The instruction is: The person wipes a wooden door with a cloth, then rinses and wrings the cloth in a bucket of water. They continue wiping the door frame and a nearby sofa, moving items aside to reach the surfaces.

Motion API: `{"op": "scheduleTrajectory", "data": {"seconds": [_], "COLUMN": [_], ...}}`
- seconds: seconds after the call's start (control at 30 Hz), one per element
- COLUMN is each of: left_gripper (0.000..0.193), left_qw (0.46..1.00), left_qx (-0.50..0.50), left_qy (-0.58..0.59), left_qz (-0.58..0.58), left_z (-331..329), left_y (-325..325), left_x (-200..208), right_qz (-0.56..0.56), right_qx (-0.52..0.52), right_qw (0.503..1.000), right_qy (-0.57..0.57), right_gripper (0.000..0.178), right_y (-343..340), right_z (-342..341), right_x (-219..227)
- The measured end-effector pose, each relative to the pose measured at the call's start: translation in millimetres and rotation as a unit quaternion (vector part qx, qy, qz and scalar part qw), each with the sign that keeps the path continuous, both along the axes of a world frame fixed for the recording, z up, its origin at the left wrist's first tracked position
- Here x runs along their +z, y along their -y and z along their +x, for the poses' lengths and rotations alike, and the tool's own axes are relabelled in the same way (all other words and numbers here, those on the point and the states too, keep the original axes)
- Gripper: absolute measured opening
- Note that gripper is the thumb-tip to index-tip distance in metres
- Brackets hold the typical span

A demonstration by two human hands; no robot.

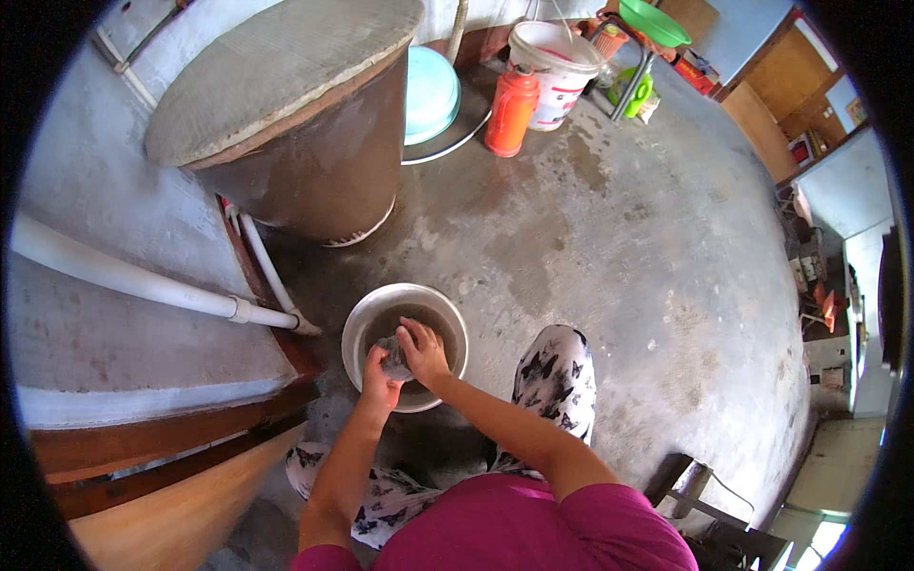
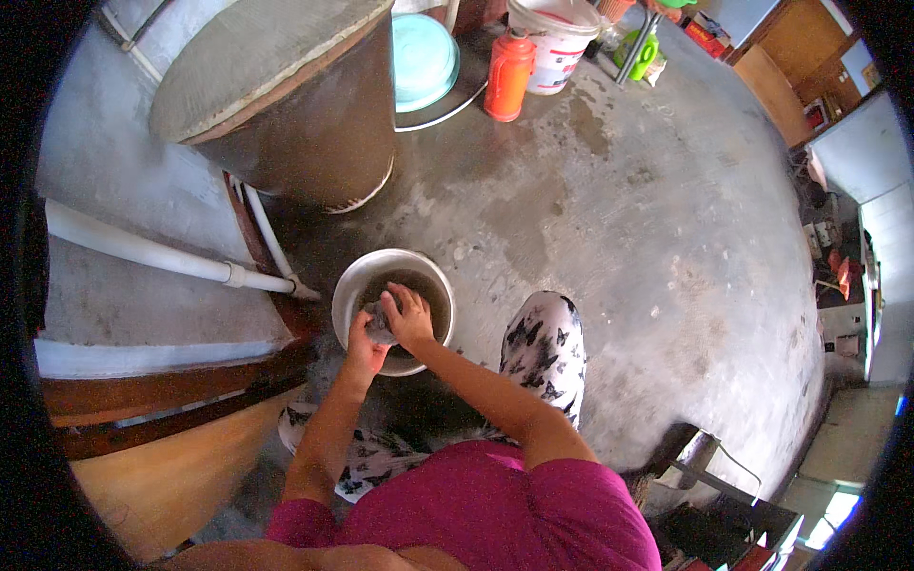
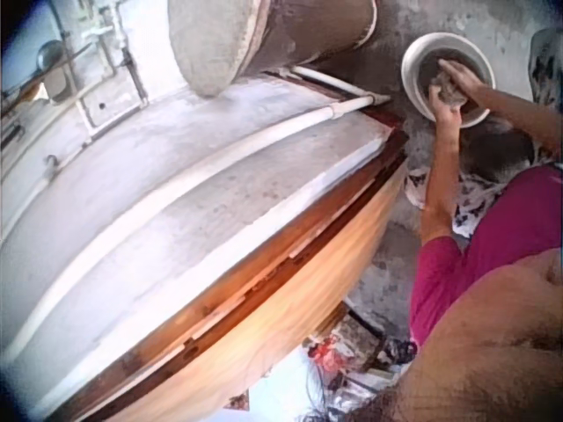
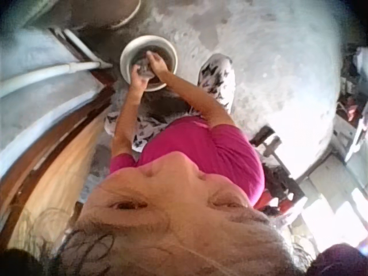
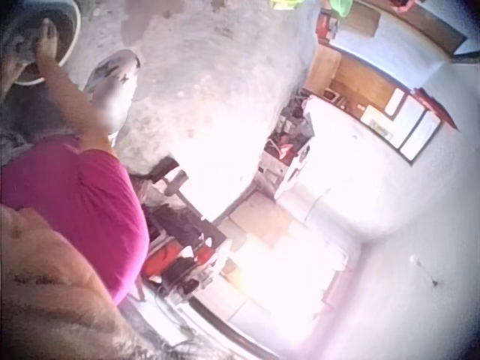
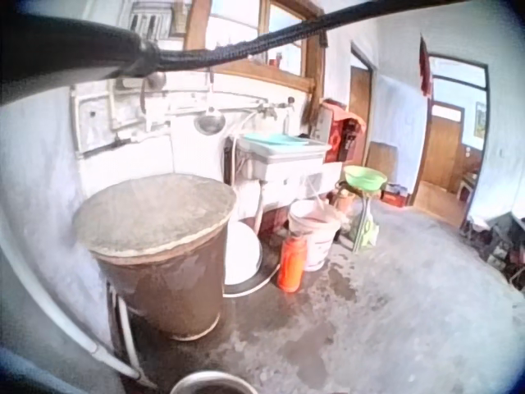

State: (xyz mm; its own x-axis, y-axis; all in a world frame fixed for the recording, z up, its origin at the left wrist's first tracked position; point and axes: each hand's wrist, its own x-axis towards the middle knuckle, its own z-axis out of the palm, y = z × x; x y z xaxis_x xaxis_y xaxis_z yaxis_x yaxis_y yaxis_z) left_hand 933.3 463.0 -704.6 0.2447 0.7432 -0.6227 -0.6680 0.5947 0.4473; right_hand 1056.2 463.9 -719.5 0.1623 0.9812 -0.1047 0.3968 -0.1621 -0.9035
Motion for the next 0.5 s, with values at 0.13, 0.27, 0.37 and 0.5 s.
{"op": "scheduleTrajectory", "data": {"seconds": [0.13,0.27,0.37,0.5], "left_gripper": [0.029,0.041,0.042,0.043], "left_qw": [0.999,0.975,0.976,0.962], "left_qx": [-0.044,-0.072,-0.058,-0.075], "left_qy": [-0.019,-0.21,-0.208,-0.254], "left_qz": [0.01,0.024,0.024,0.073], "left_z": [-12,2,-7,-5], "left_y": [0,-11,-15,-11], "left_x": [-6,-16,-38,-44], "right_qz": [-0.303,-0.195,-0.185,-0.185], "right_qx": [-0.133,-0.132,-0.104,-0.071], "right_qw": [0.767,0.877,0.972,0.98], "right_qy": [-0.55,-0.418,-0.106,-0.006], "right_gripper": [0.072,0.072,0.078,0.075], "right_y": [-1,15,31,25], "right_z": [-8,-19,-31,-32], "right_x": [5,-24,-10,5]}}
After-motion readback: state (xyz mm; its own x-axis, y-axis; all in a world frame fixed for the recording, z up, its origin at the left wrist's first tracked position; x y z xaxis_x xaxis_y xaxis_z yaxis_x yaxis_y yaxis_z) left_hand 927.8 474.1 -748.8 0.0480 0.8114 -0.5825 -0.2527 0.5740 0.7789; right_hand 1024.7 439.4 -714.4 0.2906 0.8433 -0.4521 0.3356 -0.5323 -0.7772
